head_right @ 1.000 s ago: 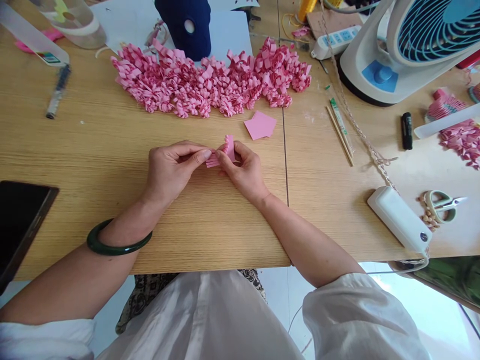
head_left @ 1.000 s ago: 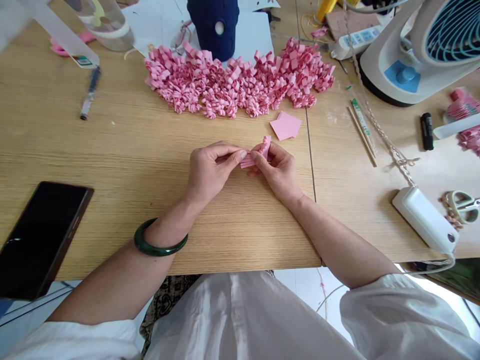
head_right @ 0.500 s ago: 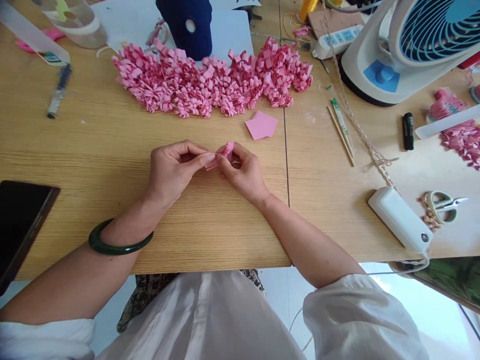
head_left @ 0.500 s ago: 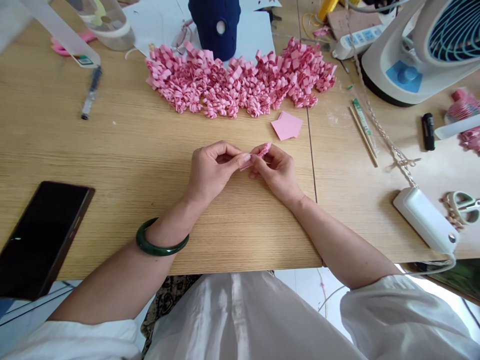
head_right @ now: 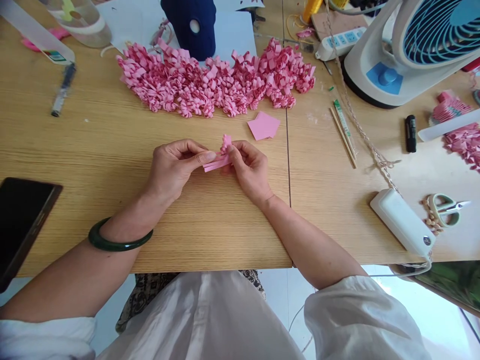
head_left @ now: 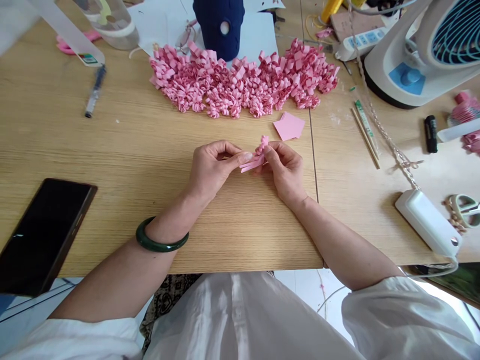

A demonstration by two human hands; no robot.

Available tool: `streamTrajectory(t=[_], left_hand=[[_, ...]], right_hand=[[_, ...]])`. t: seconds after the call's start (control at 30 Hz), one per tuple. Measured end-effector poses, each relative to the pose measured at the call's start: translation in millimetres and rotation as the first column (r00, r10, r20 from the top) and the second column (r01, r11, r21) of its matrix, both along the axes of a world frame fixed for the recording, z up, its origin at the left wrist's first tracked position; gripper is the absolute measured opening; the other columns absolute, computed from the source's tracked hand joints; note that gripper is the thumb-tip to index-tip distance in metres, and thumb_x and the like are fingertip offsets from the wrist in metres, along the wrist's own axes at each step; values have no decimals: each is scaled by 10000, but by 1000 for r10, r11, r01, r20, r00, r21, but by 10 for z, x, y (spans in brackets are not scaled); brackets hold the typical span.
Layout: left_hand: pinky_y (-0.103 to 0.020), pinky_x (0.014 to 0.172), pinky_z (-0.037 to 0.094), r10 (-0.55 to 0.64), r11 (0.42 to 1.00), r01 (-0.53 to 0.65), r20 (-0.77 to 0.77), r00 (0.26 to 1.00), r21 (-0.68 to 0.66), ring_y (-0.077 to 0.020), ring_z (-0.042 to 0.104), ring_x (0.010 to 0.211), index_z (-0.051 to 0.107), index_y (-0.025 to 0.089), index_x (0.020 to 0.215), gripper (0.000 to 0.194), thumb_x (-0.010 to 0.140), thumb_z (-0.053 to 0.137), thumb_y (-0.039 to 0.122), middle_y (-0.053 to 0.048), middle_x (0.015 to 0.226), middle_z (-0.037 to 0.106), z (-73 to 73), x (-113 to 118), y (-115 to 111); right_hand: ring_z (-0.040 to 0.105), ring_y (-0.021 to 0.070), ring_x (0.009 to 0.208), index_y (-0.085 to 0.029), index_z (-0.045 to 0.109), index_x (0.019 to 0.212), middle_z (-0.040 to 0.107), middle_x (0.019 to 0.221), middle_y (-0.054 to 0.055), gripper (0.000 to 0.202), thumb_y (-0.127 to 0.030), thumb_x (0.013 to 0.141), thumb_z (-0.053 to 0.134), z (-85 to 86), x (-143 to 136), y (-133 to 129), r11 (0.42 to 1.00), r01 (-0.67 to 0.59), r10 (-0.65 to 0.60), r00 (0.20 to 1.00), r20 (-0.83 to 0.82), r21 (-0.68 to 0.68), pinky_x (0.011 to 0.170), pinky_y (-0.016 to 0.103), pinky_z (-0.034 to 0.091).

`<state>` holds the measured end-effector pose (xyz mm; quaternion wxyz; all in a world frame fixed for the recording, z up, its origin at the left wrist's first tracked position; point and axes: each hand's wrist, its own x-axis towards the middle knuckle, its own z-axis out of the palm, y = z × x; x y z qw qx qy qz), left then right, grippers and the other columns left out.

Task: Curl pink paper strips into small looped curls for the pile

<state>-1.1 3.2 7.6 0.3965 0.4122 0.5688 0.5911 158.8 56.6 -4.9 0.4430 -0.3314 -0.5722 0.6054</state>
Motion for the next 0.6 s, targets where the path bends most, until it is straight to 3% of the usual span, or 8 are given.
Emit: streamTrajectory(t=[0.3, 0.6], left_hand=[[-267, 698, 502, -6, 997, 17, 154, 988, -73, -127, 624, 674, 728, 204, 618, 208, 718, 898, 137, 15, 679, 731, 79, 19, 14], [-275, 731, 515, -44, 994, 62, 196, 980, -89, -114, 594, 664, 690, 192, 593, 294, 667, 962, 275, 23, 654, 683, 134, 15, 11]], right_hand=[[630, 92, 557, -201, 684, 851, 680, 725, -27, 491, -671, 832, 824, 21, -4, 3, 999, -24, 23, 1000, -10, -22, 558, 238, 537], [633, 92, 562, -198, 654, 862, 675, 731, -28, 527, -697, 819, 817, 24, -1, -2, 997, -67, 68, 997, 37, -37, 549, 239, 541]])
